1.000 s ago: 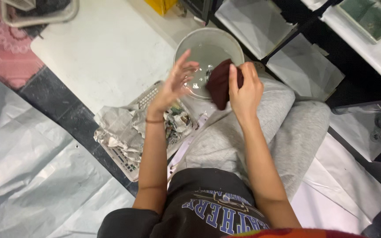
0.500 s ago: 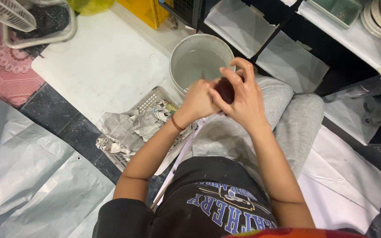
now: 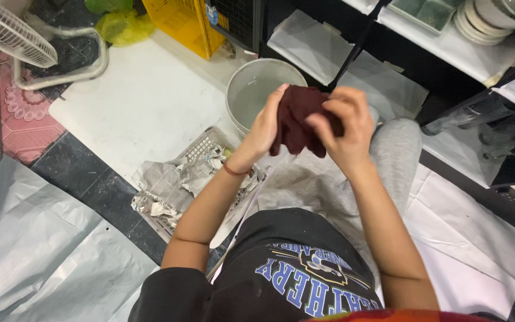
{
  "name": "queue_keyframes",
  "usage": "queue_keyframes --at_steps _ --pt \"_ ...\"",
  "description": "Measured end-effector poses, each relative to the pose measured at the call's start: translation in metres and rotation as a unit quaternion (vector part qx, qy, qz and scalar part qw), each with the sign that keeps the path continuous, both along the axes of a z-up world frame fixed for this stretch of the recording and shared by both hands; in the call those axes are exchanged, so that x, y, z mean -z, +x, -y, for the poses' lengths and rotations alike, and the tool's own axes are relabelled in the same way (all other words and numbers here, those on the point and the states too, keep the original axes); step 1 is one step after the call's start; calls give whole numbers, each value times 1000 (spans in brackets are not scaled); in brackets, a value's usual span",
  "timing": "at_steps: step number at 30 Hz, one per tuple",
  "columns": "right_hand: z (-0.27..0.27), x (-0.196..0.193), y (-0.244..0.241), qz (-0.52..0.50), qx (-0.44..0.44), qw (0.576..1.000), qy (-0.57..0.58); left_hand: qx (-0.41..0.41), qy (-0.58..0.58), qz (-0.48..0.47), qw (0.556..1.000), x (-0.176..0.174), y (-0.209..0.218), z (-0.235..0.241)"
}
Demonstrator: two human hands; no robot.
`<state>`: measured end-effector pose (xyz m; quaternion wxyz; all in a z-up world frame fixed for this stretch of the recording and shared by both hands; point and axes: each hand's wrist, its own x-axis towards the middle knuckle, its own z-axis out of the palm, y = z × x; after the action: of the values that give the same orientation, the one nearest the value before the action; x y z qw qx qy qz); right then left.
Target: The person washes several small dishes and a glass in a bucket of water, then dries them with a cloth and places them on a nearby shelf. The items include a square dish, a small round bowl, and a glass.
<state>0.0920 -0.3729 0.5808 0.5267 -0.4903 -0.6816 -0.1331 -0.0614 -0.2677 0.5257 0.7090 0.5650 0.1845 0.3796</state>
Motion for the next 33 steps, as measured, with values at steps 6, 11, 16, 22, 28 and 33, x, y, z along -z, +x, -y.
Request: queue_keyframes --at_steps 6,11,16,22,28,33 --pt "24 -31 -11 173 70 970 -158 -97 324 -243 909 -52 -21 22" --pt "30 -37 -23 184 69 915 -351 -99 541 -244 798 -66 -32 35" --pt "22 -24 -1 -11 -258 839 -479 -27 636 -236 734 -56 -46 33" --pt "35 -4 -16 -147 -282 847 -426 -27 431 -107 896 -16 -51 60" --pt "42 -5 -26 -278 -187 891 -306 58 179 4 982 61 -34 51" --pt "49 -16 -20 -259 -292 890 -234 163 67 -15 984 110 -13 46"
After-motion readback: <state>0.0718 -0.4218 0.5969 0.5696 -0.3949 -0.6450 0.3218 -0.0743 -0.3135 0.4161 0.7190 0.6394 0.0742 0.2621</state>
